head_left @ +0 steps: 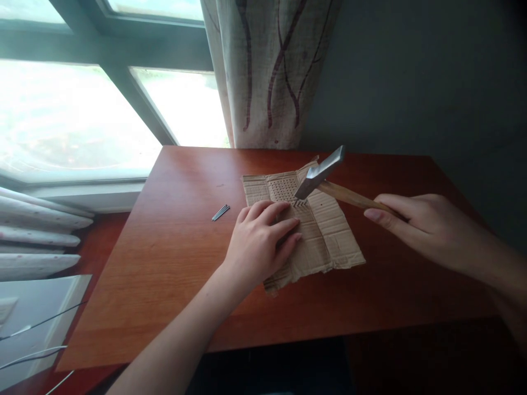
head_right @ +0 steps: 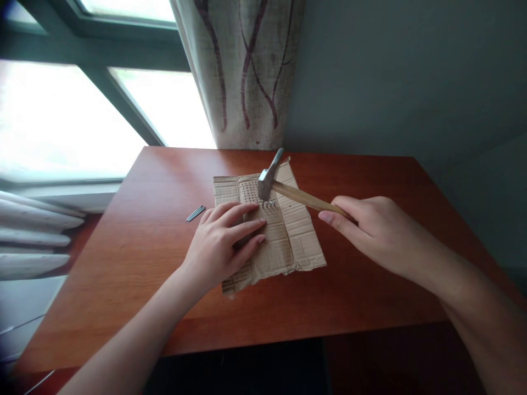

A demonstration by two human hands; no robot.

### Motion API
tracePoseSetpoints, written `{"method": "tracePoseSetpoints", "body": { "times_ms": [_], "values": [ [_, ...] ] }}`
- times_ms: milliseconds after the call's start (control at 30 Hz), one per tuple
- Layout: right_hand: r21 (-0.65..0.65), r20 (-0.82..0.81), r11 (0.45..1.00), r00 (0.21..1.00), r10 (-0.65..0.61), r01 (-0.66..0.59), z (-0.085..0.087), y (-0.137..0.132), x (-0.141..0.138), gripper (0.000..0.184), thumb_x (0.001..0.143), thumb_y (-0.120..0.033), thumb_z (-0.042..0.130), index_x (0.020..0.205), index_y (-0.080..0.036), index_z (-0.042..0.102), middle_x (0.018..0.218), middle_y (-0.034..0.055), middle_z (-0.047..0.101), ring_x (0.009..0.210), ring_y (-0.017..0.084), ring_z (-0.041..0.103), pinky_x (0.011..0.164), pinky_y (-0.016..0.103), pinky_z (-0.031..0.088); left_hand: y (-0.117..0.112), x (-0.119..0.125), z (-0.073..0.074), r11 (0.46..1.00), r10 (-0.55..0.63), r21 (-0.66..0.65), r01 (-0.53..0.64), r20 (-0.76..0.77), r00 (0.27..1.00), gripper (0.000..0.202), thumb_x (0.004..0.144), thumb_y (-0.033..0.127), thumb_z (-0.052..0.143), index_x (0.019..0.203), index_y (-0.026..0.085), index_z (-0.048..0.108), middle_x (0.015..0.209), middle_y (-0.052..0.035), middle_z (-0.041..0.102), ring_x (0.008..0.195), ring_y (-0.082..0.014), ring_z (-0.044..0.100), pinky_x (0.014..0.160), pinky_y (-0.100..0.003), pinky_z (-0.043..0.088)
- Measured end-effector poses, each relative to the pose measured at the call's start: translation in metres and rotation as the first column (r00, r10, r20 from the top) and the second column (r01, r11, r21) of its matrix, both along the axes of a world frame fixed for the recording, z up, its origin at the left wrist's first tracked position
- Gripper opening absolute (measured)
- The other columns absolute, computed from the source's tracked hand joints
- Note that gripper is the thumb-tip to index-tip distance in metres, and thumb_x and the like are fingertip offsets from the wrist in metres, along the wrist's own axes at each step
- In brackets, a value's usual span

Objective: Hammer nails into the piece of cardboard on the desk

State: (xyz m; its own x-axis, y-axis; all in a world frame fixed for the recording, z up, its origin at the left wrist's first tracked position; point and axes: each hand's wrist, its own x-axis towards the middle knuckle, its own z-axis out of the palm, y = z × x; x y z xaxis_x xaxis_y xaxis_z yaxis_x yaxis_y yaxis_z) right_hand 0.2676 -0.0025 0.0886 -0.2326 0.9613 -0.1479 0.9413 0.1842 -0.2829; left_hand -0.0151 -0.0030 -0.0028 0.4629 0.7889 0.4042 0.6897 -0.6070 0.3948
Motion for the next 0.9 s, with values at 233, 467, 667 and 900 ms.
{"method": "tracePoseSetpoints", "body": {
  "times_ms": [233, 467, 667, 900],
  "values": [
    [-0.032, -0.005, 0.999, 1.0, -0.002, 0.002, 0.0018, -0.0005, -0.0033, 0.056, 0.097, -0.07, 0.037, 0.069, -0.023, 0.047, 0.052, -0.0022, 0.047, 0.049, 0.015, 0.047, 0.053, 0.032, 0.029, -0.0005, -0.0003, 0.0001, 1.0, 0.009, -0.01, -0.009, 0.001, 1.0, 0.026, 0.097, 0.039, 0.059, 0.113, 0.03, 0.077, 0.135, -0.0046, 0.068, 0.122, -0.031, 0.057, 0.097, -0.049, 0.044],
    [-0.032, 0.014, 0.999, 1.0, -0.008, 0.009, 0.0019, -0.0001, -0.0043, 0.057, 0.098, -0.07, 0.036, 0.068, -0.023, 0.046, 0.053, -0.0025, 0.046, 0.049, 0.015, 0.046, 0.054, 0.032, 0.029, -0.0001, 0.0, 0.0005, 1.0, 0.003, -0.023, -0.003, 0.006, 1.0, 0.026, 0.097, 0.039, 0.059, 0.113, 0.029, 0.077, 0.135, -0.0047, 0.067, 0.124, -0.0308, 0.056, 0.098, -0.048, 0.044],
    [-0.06, 0.014, 0.998, 1.0, -0.012, 0.013, -0.0007, 0.0007, -0.006, 0.056, 0.097, -0.07, 0.037, 0.069, -0.023, 0.047, 0.054, -0.0022, 0.047, 0.05, 0.015, 0.047, 0.055, 0.032, 0.029, -0.0004, -0.0004, -0.0001, 1.0, 0.004, -0.022, -0.003, 0.012, 1.0, 0.026, 0.097, 0.039, 0.059, 0.113, 0.03, 0.077, 0.135, -0.0052, 0.067, 0.124, -0.0307, 0.056, 0.098, -0.048, 0.044],
    [-0.039, 0.013, 0.999, 1.0, 0.012, -0.011, -0.0037, 0.0032, -0.0062, 0.054, 0.098, -0.068, 0.039, 0.069, -0.023, 0.049, 0.052, -0.0022, 0.048, 0.048, 0.015, 0.047, 0.053, 0.032, 0.029, -0.0001, -0.0008, -0.0009, 1.0, 0.004, -0.014, -0.003, 0.016, 1.0, 0.026, 0.097, 0.039, 0.059, 0.113, 0.029, 0.077, 0.134, -0.0051, 0.068, 0.123, -0.0305, 0.056, 0.098, -0.048, 0.044]
  ]
}}
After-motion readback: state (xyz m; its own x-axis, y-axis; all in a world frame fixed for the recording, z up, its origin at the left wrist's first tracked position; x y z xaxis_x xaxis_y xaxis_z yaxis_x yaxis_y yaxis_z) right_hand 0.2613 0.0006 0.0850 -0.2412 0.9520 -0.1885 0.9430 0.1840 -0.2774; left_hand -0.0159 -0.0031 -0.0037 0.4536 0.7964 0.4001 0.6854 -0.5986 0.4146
